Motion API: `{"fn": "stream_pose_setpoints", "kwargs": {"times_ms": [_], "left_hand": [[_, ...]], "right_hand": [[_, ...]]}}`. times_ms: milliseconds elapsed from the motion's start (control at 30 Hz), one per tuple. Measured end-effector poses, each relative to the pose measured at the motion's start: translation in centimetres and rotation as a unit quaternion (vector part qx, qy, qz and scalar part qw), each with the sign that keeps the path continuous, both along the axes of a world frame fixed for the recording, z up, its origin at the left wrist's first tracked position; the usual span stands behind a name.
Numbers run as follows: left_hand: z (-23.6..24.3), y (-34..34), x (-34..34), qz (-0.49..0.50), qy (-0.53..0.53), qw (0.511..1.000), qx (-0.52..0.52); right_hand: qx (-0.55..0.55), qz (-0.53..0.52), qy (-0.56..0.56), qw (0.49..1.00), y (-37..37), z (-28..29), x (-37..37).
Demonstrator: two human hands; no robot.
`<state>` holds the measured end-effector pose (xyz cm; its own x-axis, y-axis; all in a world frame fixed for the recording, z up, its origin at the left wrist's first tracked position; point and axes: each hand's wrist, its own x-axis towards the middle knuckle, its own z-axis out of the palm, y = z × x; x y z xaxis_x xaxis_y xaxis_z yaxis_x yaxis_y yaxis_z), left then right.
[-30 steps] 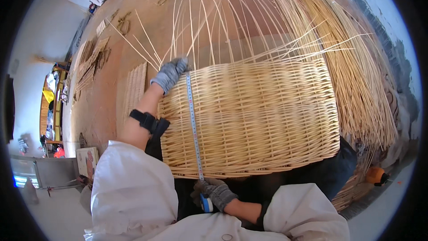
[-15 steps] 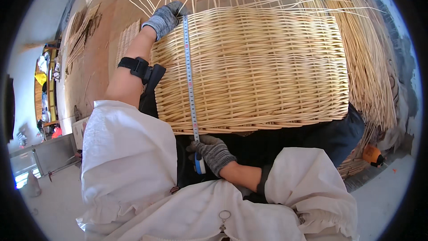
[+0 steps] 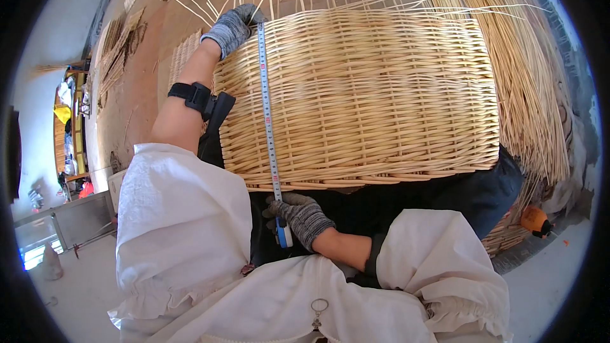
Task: The person weaves bamboo strips into a large flat basket by hand, using a tape measure to check the dimensions and shears to trim the ends of the bamboo strips.
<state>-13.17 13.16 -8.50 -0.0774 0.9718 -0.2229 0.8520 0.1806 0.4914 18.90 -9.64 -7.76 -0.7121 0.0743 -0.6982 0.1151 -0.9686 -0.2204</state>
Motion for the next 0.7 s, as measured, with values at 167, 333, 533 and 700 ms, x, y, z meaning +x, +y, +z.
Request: {"fn": "stream_pose_setpoints", "kwargs": {"times_ms": [167, 333, 533, 700], "left_hand": [[-0.4, 0.2, -0.4, 0.005, 0.028, 1.000, 0.004], [-0.4, 0.2, -0.5, -0.004, 0.044, 0.999, -0.014], [-0.7, 0.2, -0.8, 0.001, 0.076, 0.997, 0.025], [-1.4, 0.0, -0.7, -0.021, 0.019, 0.999, 0.017]], "right_hand": [[-0.009, 0.005, -0.009, 1.000, 0.1, 0.1, -0.1], [-0.010, 0.012, -0.021, 1.000, 0.3, 0.3, -0.4], [-0.006, 0.022, -0.017, 1.000, 0.1, -0.1, -0.3], [0.016, 0.025, -0.013, 0.999, -0.2, -0.6, -0.5]]}}
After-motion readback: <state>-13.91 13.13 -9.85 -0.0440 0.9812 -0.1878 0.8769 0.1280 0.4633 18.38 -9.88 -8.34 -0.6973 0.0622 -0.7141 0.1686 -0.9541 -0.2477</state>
